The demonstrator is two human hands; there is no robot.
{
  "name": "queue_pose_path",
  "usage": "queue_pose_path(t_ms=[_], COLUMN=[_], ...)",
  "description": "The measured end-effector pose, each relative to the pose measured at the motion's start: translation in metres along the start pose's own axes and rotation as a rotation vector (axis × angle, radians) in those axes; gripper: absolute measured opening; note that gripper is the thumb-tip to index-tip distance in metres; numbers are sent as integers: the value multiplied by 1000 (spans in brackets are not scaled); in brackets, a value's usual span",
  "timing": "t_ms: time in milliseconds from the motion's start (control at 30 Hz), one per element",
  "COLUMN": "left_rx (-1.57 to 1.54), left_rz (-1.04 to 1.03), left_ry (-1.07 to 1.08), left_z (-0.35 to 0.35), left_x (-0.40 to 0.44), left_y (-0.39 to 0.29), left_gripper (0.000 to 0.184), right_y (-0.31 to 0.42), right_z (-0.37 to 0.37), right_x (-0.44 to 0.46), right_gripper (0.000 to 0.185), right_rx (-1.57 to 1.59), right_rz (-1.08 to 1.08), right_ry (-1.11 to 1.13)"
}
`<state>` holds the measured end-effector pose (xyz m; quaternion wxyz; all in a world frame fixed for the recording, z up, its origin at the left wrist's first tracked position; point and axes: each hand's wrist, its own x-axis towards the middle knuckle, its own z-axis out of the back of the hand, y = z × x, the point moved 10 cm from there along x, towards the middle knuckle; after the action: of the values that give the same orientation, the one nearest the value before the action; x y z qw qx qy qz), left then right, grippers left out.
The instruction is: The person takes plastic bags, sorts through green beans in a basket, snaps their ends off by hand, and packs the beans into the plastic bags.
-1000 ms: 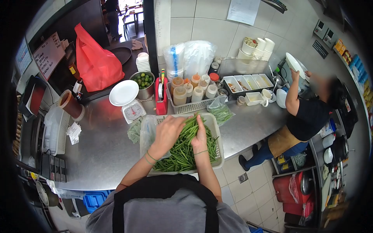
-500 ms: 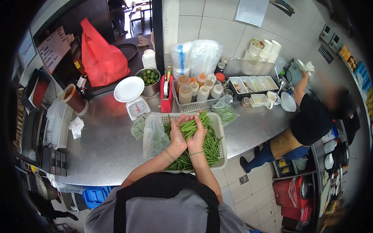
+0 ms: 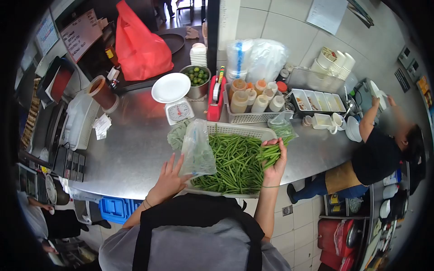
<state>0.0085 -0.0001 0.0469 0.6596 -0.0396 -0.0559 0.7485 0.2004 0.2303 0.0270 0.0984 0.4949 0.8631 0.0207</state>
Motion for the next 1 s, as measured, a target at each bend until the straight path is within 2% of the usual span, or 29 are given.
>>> queue_pose_path(t_ms=[100,200,267,300,400,500,533,633,667,733,800,867,933,1000], left_rx=[-140,-380,-435,-462,-445,-534,-586,-641,-661,-701,-983,-1144,-1192,-1169], left_rz=[56,128,39,-10,34,-61,-69,-197,-242,-325,-285,-224,-141,-138], left_ry=[-279,-293,-387,-435,-365,-311,-251,-299,-295,-290,-115,14,93,96], left_z=[32,43,56,62,68,70,68,74,76,84,91,86,75,81], left_x=[16,40,56,59,64,71,76,87,90,95,102,108,114,115], left_y=[3,5,-9,-14,-13,-10,-11,-22,-28,-39,-48,-49,-37,-34], left_gripper=[30,42,47,51,62,62,62,64,64,65,64,64,64,65], right_y=[-64,-123,-146,-139,-100,-83,-96,-105,-99,-78,-70,-86,-106,-113], right_z=[-18,-37,-43,-43,-23,-7,-32,-75,-98,-129,-153,-167,-177,-159], right_x=[-17,-38,-43,-37,-7,4,-12,-29,-32,-34,-45,-57,-71,-51], right_gripper=[13,13,13,14,19,20,24,26,28,25,28,29,32,33], right_rx=[-52,-123,-126,-130,-202,-278,-280,-433,-487,-747,-1036,-1407,-1693,-1768], right_rz=[-244,-409,-460,-397,-168,-167,-236,-224,-111,297,639,829,1004,804], right_ry=[40,95,84,65,29,-91,-60,53,155,221,329,546,774,743])
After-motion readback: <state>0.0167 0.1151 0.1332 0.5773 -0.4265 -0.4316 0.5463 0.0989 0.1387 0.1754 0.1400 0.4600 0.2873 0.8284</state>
